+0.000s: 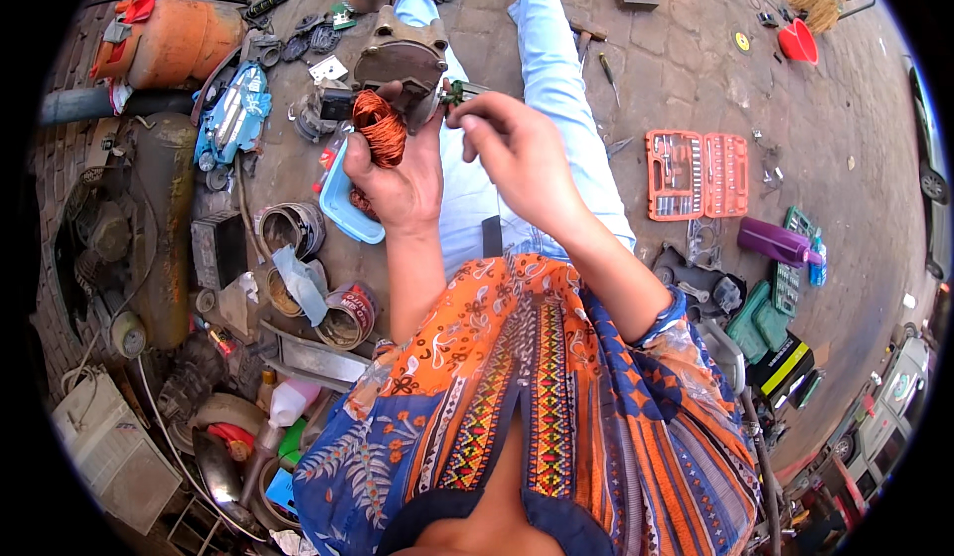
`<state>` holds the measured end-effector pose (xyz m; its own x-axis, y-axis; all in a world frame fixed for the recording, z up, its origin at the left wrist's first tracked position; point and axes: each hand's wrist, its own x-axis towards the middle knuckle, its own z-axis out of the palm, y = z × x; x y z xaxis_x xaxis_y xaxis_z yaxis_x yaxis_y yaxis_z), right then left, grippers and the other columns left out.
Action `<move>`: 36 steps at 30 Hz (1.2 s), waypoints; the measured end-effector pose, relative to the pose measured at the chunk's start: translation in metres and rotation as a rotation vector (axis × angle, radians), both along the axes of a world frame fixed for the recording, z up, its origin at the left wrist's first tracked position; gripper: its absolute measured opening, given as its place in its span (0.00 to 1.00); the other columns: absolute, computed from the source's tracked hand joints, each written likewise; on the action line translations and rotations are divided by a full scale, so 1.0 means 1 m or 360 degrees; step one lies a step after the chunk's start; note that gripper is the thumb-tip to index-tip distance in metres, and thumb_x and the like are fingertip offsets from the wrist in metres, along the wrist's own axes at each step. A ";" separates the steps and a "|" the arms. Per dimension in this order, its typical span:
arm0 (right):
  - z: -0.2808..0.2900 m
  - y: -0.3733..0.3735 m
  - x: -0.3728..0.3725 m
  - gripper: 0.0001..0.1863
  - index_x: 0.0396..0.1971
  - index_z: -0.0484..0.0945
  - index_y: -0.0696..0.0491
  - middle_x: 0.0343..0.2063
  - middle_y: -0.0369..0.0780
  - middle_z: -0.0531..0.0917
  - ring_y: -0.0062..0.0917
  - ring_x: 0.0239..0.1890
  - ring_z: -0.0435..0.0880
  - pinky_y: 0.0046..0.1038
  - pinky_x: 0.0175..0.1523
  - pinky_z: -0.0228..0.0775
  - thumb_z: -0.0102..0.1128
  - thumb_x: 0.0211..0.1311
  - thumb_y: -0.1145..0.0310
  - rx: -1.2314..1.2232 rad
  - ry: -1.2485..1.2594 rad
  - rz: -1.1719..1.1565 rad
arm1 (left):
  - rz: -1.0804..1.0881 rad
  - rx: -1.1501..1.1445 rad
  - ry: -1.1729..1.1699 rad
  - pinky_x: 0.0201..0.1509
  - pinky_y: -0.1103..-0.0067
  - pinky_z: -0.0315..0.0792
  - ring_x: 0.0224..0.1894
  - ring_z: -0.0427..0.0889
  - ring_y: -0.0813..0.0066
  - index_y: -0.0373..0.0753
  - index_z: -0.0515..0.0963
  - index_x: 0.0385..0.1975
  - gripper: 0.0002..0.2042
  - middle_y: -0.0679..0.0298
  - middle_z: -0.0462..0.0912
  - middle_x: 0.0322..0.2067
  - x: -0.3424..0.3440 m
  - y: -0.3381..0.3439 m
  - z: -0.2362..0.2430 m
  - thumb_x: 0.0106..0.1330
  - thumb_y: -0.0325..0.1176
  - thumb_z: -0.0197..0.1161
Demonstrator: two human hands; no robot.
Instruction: The person sits on the ground and handles a copper wire coil and a motor housing. They manipulate the coil with both hands, then use a screwdriver to adjust parts of the motor housing.
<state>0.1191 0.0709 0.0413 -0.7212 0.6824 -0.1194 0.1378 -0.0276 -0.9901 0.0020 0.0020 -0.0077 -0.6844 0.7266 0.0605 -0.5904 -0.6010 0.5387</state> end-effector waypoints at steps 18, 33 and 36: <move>-0.012 0.064 0.091 0.08 0.37 0.78 0.55 0.30 0.47 0.81 0.40 0.35 0.80 0.34 0.41 0.70 0.53 0.61 0.72 0.1059 -0.0746 -0.0553 | -0.0020 0.0214 -0.0677 0.64 0.45 0.55 0.55 0.71 0.54 0.39 0.74 0.47 0.25 0.59 0.76 0.50 -0.012 -0.001 0.013 0.56 0.51 0.63; -0.018 0.039 0.048 0.08 0.34 0.77 0.62 0.26 0.36 0.80 0.15 0.30 0.76 0.19 0.39 0.68 0.54 0.64 0.72 0.0256 -0.0029 -0.0147 | -0.0060 0.0221 -0.0458 0.64 0.47 0.58 0.56 0.71 0.54 0.38 0.73 0.50 0.26 0.60 0.76 0.51 -0.013 -0.006 0.012 0.57 0.50 0.63; -0.009 0.033 0.032 0.07 0.33 0.78 0.61 0.27 0.35 0.81 0.14 0.32 0.76 0.19 0.39 0.68 0.54 0.64 0.72 0.0329 0.0207 -0.0278 | -0.0120 0.0210 -0.0435 0.64 0.47 0.58 0.56 0.71 0.54 0.39 0.74 0.50 0.26 0.60 0.77 0.50 -0.010 -0.004 0.009 0.57 0.50 0.63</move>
<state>0.1509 0.1037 0.0319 -0.5908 0.7978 0.1204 0.0204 0.1640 -0.9862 -0.0084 -0.0023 0.0017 -0.6326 0.7742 -0.0213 -0.7485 -0.6040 0.2739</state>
